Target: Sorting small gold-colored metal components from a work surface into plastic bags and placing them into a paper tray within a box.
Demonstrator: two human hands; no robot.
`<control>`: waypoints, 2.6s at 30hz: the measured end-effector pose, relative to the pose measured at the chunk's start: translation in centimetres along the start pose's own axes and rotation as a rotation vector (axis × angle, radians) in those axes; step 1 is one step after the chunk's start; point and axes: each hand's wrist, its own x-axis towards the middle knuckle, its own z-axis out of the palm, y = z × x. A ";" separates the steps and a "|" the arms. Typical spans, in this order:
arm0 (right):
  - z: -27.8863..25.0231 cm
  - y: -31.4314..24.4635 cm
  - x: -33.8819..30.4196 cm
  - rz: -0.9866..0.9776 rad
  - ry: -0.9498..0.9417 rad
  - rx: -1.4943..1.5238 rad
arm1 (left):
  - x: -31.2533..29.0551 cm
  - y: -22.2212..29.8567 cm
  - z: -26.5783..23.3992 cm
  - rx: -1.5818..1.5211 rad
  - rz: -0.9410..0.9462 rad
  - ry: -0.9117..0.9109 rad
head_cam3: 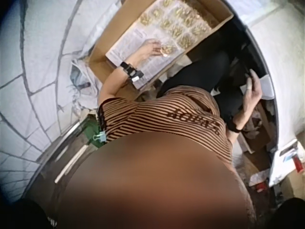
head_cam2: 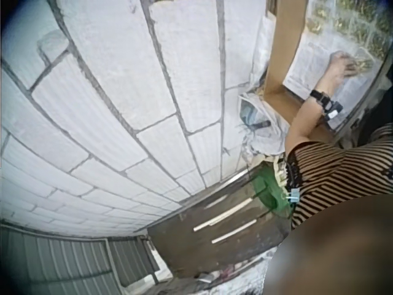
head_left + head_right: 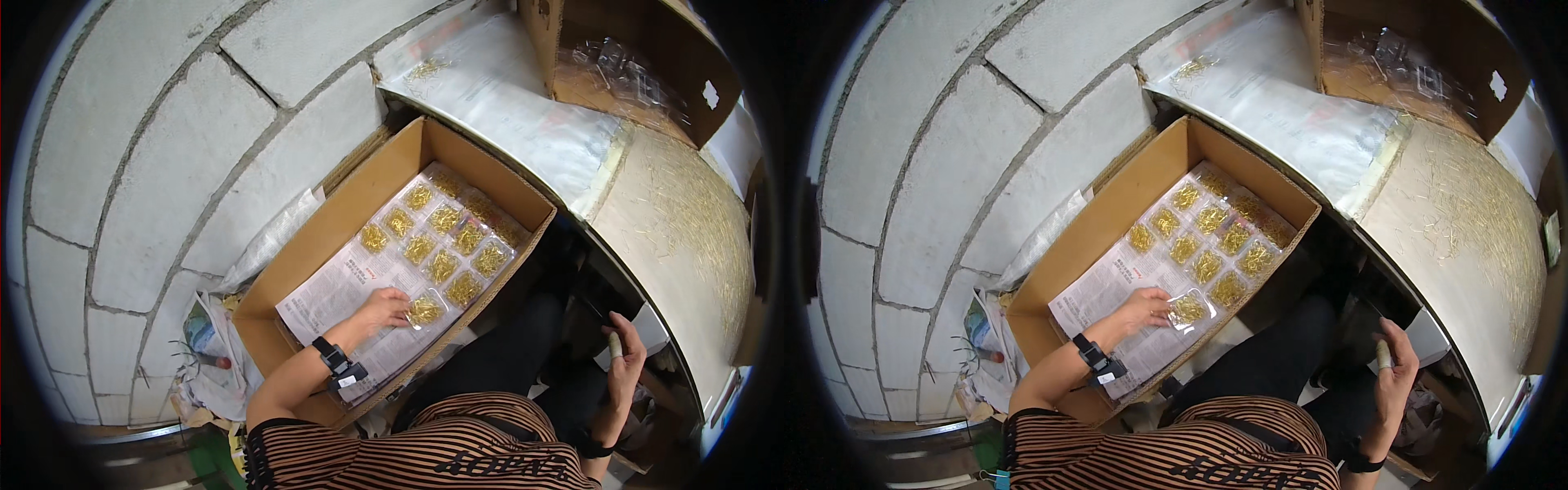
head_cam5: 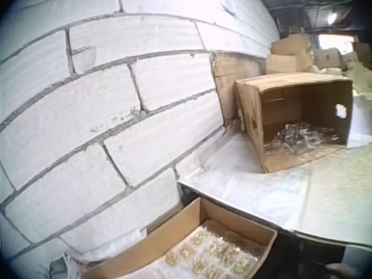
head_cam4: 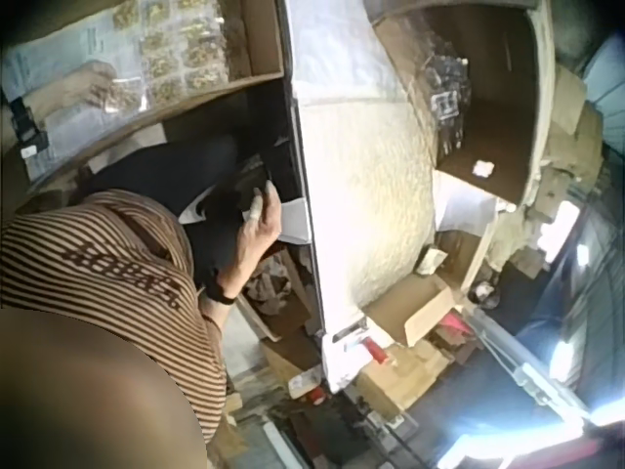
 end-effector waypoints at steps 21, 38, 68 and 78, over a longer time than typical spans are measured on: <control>-4.9 3.1 14.7 -0.485 -0.147 -0.937 | 6.2 23.9 25.7 0.836 1.231 -0.028; -19.7 10.4 7.6 0.008 0.383 -0.437 | 14.4 28.3 45.0 1.323 1.394 0.391; -16.9 7.7 10.3 0.108 0.250 -0.406 | -0.6 3.7 31.9 -0.052 0.306 -0.444; -9.4 7.8 9.7 -0.025 0.327 -0.842 | 4.7 -8.3 36.6 0.054 -0.190 -0.840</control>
